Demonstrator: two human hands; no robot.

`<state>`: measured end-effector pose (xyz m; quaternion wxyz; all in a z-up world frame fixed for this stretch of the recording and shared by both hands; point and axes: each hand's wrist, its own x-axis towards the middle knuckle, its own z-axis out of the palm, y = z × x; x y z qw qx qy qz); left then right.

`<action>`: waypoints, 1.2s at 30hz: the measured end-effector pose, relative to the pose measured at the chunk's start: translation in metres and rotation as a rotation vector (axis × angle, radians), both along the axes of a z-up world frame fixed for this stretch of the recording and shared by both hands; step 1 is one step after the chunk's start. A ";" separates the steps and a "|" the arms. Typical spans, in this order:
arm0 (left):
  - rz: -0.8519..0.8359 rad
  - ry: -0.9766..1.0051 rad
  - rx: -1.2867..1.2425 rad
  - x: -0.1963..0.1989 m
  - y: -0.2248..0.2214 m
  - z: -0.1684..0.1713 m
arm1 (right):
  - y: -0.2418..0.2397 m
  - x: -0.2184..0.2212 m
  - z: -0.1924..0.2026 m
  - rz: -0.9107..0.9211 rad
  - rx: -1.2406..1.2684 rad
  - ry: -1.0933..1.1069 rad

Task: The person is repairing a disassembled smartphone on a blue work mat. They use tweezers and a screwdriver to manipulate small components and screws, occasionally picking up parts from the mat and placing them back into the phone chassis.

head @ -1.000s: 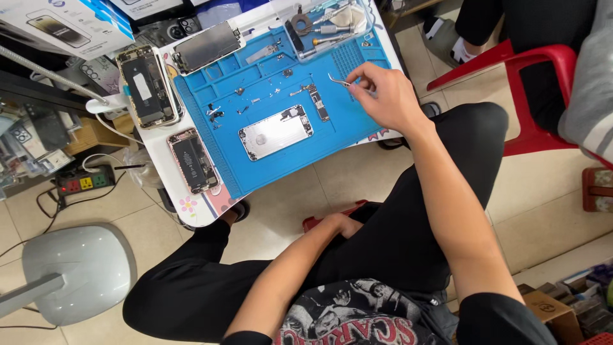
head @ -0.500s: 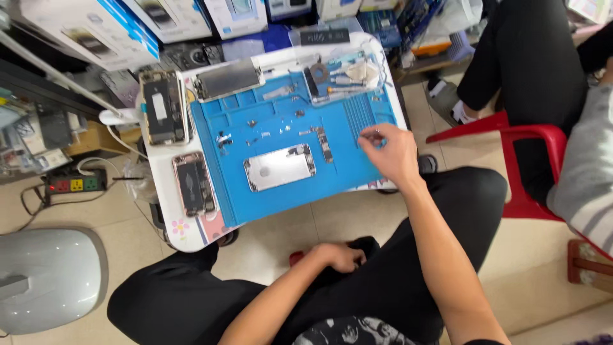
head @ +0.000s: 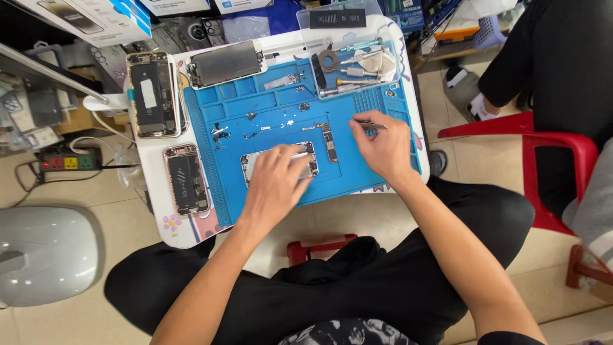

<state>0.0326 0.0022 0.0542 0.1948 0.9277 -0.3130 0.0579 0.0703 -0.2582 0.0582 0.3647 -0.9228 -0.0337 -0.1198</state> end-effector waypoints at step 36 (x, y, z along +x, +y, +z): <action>0.268 0.187 -0.117 -0.005 0.005 -0.024 | 0.009 0.027 -0.042 -0.187 0.110 -0.133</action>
